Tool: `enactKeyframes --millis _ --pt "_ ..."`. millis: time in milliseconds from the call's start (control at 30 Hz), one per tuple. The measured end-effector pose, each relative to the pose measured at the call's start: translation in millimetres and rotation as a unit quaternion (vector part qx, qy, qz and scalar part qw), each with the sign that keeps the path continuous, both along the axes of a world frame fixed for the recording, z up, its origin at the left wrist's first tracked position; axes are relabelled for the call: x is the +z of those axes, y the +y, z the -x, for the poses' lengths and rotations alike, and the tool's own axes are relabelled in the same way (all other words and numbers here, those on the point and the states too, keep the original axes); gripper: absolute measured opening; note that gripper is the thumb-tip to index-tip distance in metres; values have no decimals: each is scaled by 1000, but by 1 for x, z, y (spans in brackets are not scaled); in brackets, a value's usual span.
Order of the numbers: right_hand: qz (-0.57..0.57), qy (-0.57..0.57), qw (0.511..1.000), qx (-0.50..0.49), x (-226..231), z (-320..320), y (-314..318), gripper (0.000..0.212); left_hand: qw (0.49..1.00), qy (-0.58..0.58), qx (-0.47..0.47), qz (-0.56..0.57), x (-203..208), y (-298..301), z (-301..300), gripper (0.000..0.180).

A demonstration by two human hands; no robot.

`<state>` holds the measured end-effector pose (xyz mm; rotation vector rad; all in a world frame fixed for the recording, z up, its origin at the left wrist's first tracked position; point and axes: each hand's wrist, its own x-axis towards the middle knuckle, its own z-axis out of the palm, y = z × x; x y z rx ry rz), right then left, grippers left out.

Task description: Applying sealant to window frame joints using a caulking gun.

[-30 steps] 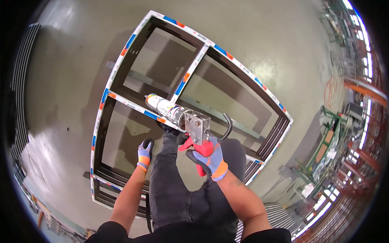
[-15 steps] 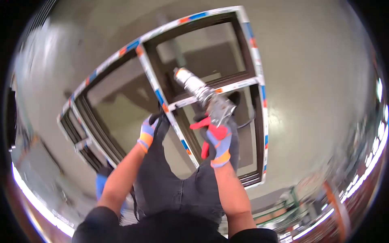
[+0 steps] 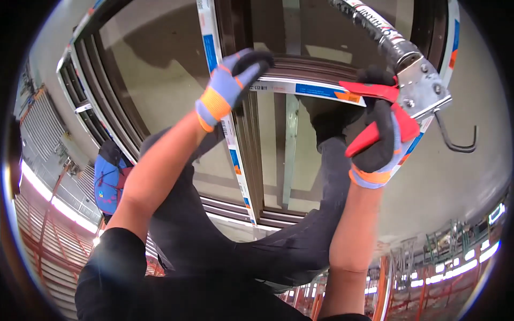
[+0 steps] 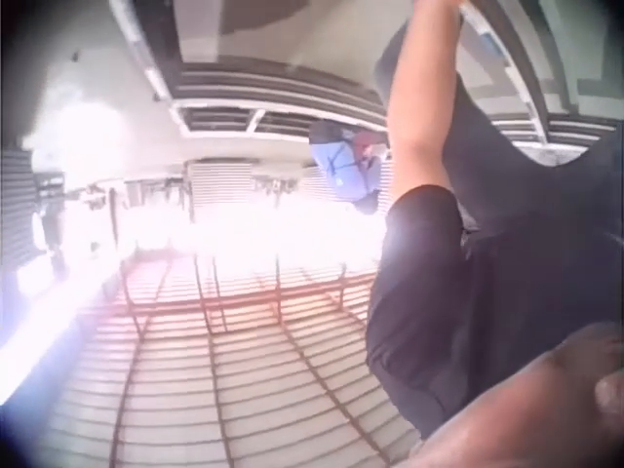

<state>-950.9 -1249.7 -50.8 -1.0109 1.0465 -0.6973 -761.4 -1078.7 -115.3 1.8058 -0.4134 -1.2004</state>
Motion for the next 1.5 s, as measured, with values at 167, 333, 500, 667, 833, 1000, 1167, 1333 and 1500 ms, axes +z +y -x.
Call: enactKeyframes --millis 167,333,500,667,833,1000,1167,1333,1500 --pt "17 29 996 78 -28 26 -3 55 996 -51 -32 66 -18 -24 -28 23" --pt "-17 33 998 60 -30 31 -1 63 997 -39 3 64 -25 -4 -33 23" --pt "-5 22 999 43 -24 33 -6 67 993 -87 -44 59 -28 4 -32 25" --pt "-10 -11 997 73 -16 48 -3 66 997 -57 -42 44 -16 0 -21 21" --pt "103 26 978 179 -4 60 11 62 993 -59 -77 62 9 1 -8 24" --pt "314 165 894 273 40 10 59 49 983 -157 -67 70 22 15 -2 33" --pt "367 73 889 265 50 27 94 35 984 46 67 158 28 -5 14 44" --pt "339 417 808 243 19 57 113 29 970 167 105 145 52 -10 14 65" --pt "570 171 730 337 3 24 111 67 931 278 163 171 77 6 13 67"
